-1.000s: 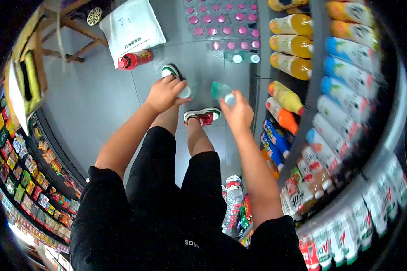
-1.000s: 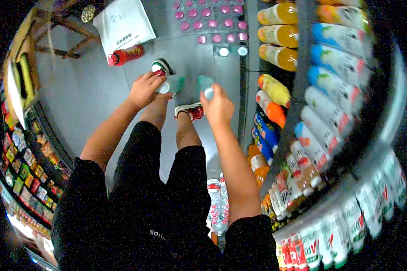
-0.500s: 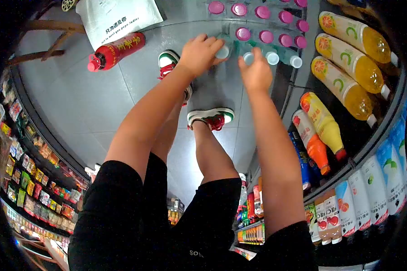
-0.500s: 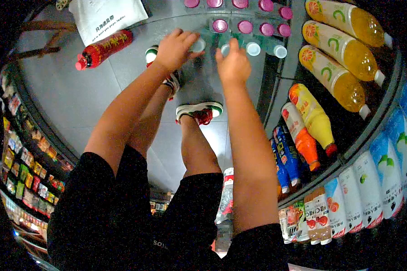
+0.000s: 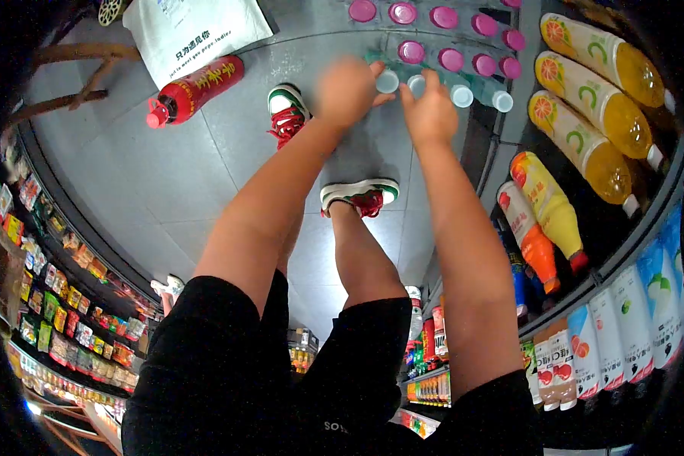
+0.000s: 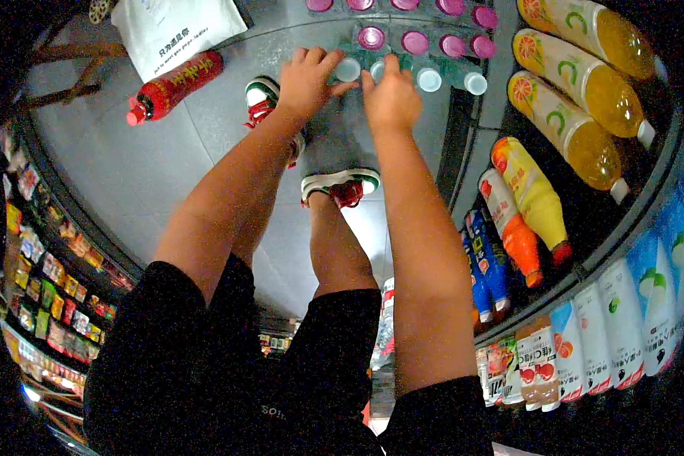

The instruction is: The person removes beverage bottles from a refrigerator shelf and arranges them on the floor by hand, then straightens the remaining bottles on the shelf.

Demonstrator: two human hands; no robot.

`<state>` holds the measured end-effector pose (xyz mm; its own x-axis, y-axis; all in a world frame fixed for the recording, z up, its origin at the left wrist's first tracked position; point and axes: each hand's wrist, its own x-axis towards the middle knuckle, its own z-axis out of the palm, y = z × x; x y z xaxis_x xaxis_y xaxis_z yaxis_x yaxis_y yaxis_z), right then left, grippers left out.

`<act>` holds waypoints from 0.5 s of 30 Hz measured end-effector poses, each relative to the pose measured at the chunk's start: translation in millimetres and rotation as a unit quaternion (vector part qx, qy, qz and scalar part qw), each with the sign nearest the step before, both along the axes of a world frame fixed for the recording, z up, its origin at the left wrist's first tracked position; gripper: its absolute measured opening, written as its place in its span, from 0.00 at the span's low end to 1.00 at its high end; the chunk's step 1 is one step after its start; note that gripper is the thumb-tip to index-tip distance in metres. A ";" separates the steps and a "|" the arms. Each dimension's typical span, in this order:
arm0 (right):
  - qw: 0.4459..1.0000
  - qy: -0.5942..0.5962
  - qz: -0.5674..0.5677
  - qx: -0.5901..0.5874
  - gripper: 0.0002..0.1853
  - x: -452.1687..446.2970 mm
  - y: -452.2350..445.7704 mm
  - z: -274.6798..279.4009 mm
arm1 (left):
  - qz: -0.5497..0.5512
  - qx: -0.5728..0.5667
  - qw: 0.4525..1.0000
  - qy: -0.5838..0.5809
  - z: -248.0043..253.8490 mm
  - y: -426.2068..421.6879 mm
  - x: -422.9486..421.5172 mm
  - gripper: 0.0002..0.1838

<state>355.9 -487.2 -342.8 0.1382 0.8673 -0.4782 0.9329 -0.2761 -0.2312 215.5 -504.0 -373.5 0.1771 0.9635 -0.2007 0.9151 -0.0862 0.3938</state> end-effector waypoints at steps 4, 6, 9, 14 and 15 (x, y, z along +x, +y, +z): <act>0.999 0.009 -0.007 0.032 0.26 1.4 -12.4 21.1 | 0.028 -0.076 0.996 0.029 20.9 0.9 -5.3 0.34; 0.998 0.036 -0.011 0.059 0.25 5.4 -23.1 35.7 | 0.037 -0.074 0.996 0.028 39.0 -1.3 -15.3 0.35; 0.996 0.074 -0.005 -0.056 0.21 15.9 -37.2 78.4 | 0.060 -0.129 0.988 0.061 83.7 -8.0 -31.5 0.35; 0.974 0.134 0.021 -0.183 0.17 54.3 -76.0 165.4 | 0.022 -0.294 0.952 0.078 169.3 -21.6 -71.9 0.27; 0.970 0.130 0.013 -0.203 0.16 60.6 -80.5 190.8 | 0.014 -0.271 0.959 0.079 191.4 -30.7 -77.9 0.26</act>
<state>416.5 -567.8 -151.9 -0.0513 0.6016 -0.7971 0.8654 -0.3716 -0.3361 137.6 -534.6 -182.1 0.0796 0.7137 -0.6959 0.9661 0.1168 0.2303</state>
